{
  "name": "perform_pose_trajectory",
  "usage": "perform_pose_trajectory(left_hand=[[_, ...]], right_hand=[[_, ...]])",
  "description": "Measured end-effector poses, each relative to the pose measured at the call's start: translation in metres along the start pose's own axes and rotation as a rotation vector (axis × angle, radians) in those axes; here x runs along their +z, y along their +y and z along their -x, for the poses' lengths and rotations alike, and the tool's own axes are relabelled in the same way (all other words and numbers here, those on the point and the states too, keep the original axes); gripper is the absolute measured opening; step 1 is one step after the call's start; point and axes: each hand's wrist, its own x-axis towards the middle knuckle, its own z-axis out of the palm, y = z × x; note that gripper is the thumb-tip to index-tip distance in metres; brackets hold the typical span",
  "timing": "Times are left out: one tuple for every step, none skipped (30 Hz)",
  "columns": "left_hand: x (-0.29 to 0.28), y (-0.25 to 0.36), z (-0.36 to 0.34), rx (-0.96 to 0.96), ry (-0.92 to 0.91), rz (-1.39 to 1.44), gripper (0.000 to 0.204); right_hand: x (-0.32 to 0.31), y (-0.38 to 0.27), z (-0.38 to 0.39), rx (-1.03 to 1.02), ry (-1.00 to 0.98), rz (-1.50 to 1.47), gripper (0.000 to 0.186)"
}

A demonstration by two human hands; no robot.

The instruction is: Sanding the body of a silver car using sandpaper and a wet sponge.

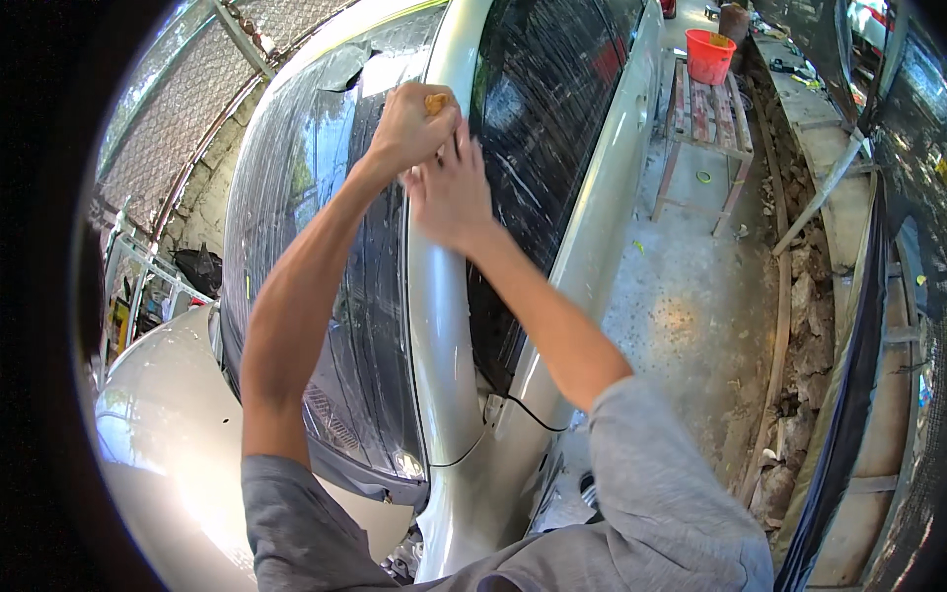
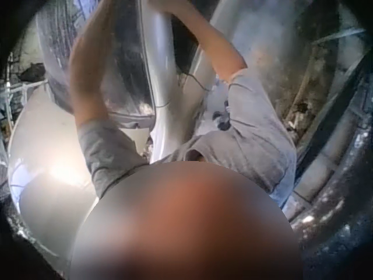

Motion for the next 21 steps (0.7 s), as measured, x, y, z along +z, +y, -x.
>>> perform_pose_trajectory(left_hand=[[-0.003,-0.008,-0.002,-0.005,-0.068,-0.029,0.021],[-0.006,-0.013,-0.005,-0.005,-0.132,-0.056,0.022],[-0.006,-0.020,-0.006,-0.010,-0.135,-0.093,0.019],[-0.003,-0.021,-0.011,0.003,-0.135,-0.086,0.019],[-0.007,-0.028,-0.010,-0.014,-0.056,-0.003,0.017],[-0.009,-0.036,-0.006,-0.034,0.011,0.094,0.016],[-0.009,-0.049,-0.010,-0.051,0.109,0.127,0.018],[-0.001,-0.061,-0.014,-0.035,0.100,0.149,0.018],[-0.002,-0.083,-0.004,-0.007,0.244,0.061,0.022],[-0.006,-0.100,0.007,0.021,0.392,-0.040,0.026],[-0.012,-0.113,0.023,0.001,0.392,-0.059,0.026],[-0.021,-0.124,0.042,-0.022,0.443,-0.047,0.030],[-0.019,-0.119,0.046,-0.022,0.495,-0.001,0.034],[-0.018,-0.116,0.045,-0.010,0.494,0.007,0.034],[-0.020,-0.115,0.044,-0.035,0.477,0.012,0.034],[-0.020,-0.113,0.046,-0.066,0.454,0.026,0.035],[-0.006,-0.111,0.039,-0.041,0.470,0.036,0.033],[0.012,-0.100,0.025,-0.021,0.470,0.083,0.033],[0.013,-0.102,0.029,-0.057,0.459,0.091,0.033],[0.009,-0.103,0.035,-0.093,0.453,0.087,0.033],[-0.002,-0.113,0.041,-0.090,0.482,0.014,0.032]], right_hand=[[0.010,-0.028,0.029,0.000,0.099,-0.076,0.067],[0.013,-0.054,0.060,-0.001,0.203,-0.149,0.069],[0.007,-0.069,0.097,-0.014,0.102,-0.237,0.066],[0.003,-0.057,0.089,-0.009,0.110,-0.225,0.066],[0.005,-0.044,0.069,-0.047,0.121,-0.155,0.065],[0.005,-0.032,0.048,-0.070,0.125,-0.080,0.065],[-0.014,-0.014,0.004,-0.041,0.154,-0.024,0.061],[-0.009,0.019,-0.031,0.032,0.248,0.003,0.056],[-0.006,0.012,-0.031,0.065,0.268,-0.015,0.057],[-0.002,0.002,-0.032,0.090,0.290,-0.042,0.059],[0.008,-0.025,-0.001,0.057,0.247,-0.085,0.061],[0.017,-0.059,0.046,0.018,0.207,-0.129,0.063],[0.009,-0.070,0.083,0.016,0.120,-0.222,0.067],[0.005,-0.062,0.074,0.019,0.129,-0.212,0.067],[0.003,-0.049,0.051,-0.007,0.137,-0.183,0.065],[-0.001,-0.037,0.027,-0.024,0.138,-0.148,0.063],[-0.011,-0.007,-0.012,0.012,0.188,-0.084,0.059],[-0.002,0.047,-0.049,-0.028,0.287,0.087,0.057],[-0.001,0.038,-0.054,0.042,0.285,0.037,0.058],[-0.006,0.026,-0.059,0.106,0.286,-0.021,0.059],[0.004,0.003,-0.034,0.053,0.265,-0.080,0.062]])
